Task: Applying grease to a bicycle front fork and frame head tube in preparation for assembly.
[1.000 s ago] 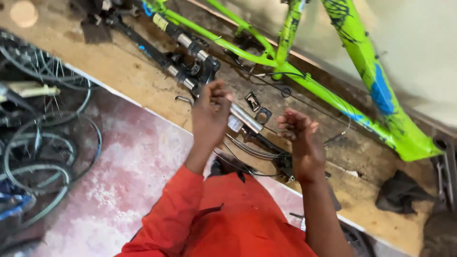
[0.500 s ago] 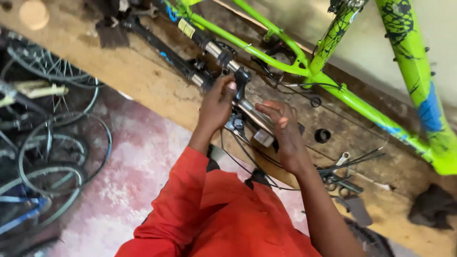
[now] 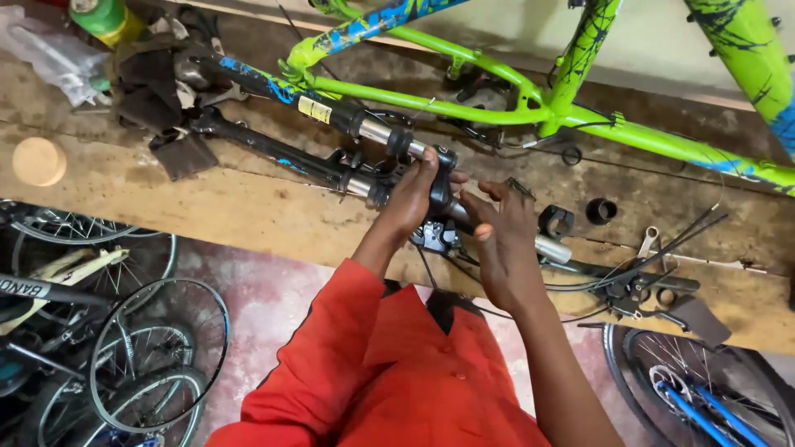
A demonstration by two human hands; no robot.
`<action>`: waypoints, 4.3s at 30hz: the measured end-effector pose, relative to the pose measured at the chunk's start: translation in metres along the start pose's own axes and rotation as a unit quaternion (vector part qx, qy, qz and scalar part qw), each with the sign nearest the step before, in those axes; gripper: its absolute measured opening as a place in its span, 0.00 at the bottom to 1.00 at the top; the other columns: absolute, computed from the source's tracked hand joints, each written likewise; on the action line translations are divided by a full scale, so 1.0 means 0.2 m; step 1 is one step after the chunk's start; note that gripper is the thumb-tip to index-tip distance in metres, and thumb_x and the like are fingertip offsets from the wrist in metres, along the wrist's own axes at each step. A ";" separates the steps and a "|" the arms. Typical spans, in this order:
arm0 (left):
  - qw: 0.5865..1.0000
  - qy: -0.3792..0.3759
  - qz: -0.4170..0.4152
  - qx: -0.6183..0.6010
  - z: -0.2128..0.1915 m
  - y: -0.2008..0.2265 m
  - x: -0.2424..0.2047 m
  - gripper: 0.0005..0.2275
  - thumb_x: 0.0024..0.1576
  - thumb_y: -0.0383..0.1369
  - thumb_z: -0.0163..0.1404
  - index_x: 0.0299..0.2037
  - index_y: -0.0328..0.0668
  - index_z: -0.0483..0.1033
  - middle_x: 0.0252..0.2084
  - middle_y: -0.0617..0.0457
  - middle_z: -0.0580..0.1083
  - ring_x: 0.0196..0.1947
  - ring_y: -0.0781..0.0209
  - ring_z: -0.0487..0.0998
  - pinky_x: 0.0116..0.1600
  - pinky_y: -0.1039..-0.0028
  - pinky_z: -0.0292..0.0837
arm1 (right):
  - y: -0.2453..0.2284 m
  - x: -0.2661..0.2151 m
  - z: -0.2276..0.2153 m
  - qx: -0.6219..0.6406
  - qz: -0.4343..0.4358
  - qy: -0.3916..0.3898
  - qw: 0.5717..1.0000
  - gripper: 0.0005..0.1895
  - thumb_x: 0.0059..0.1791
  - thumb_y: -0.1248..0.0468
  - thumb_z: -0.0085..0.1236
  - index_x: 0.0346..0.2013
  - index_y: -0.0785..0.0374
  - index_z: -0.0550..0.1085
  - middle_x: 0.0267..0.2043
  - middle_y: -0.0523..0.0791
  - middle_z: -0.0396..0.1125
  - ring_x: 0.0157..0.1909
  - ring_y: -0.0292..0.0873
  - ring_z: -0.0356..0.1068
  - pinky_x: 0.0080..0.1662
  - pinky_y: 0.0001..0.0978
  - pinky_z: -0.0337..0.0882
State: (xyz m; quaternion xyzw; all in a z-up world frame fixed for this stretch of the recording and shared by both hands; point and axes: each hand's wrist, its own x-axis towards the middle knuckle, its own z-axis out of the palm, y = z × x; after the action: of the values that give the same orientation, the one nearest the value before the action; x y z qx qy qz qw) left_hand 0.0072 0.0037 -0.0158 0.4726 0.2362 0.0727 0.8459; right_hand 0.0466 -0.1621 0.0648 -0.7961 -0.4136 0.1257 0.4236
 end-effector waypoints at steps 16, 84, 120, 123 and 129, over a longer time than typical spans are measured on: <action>0.999 0.012 0.000 0.053 -0.01 0.04 0.00 0.26 0.63 0.53 0.40 0.47 0.31 0.72 0.43 0.37 0.78 0.46 0.52 0.80 0.48 0.64 0.80 | -0.04 -0.09 0.00 0.042 -0.032 0.065 0.996 0.35 0.54 0.37 0.26 0.55 0.57 0.72 0.61 0.51 0.56 0.62 0.53 0.51 0.65 0.47 0.47; 0.956 0.166 0.059 -0.235 0.34 0.40 -0.06 0.27 0.54 0.60 0.48 0.38 0.41 0.78 0.23 0.47 0.74 0.23 0.63 0.75 0.32 0.82 0.69 | -0.30 -0.09 0.19 0.478 0.107 0.119 0.864 0.41 0.53 0.45 0.36 0.70 0.74 0.47 0.19 0.51 0.67 0.17 0.40 0.63 0.27 0.29 0.58; 0.913 0.131 0.148 -0.357 0.26 0.30 -0.30 0.14 0.56 0.41 0.44 0.31 0.36 0.74 0.27 0.45 0.73 0.26 0.53 0.76 0.42 0.63 0.74 | -0.04 -0.26 0.08 0.440 0.215 0.141 0.860 0.30 0.41 0.69 0.59 0.58 0.65 0.64 0.46 0.49 0.67 0.40 0.41 0.65 0.41 0.32 0.64; 0.919 0.080 0.162 -0.349 0.26 0.33 -0.36 0.17 0.57 0.43 0.41 0.30 0.36 0.73 0.22 0.41 0.70 0.27 0.52 0.75 0.46 0.63 0.75 | -0.01 -0.16 0.10 0.404 0.113 0.106 0.901 0.39 0.41 0.66 0.61 0.66 0.65 0.60 0.58 0.51 0.59 0.55 0.44 0.62 0.56 0.36 0.62; 0.916 0.029 0.213 -0.339 0.25 0.38 -0.45 0.18 0.56 0.42 0.39 0.27 0.33 0.70 0.21 0.38 0.66 0.28 0.50 0.70 0.46 0.62 0.72 | -0.10 -0.04 0.09 0.393 -0.023 0.050 0.918 0.30 0.47 0.70 0.56 0.64 0.68 0.62 0.64 0.58 0.51 0.59 0.49 0.54 0.63 0.40 0.57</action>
State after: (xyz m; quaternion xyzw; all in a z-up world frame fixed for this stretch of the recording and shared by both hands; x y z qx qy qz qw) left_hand -0.0407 -0.0239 0.0985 0.1940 0.1151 0.3406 0.9127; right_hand 0.0198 -0.1521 0.0674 -0.5609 -0.3272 0.2283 0.7254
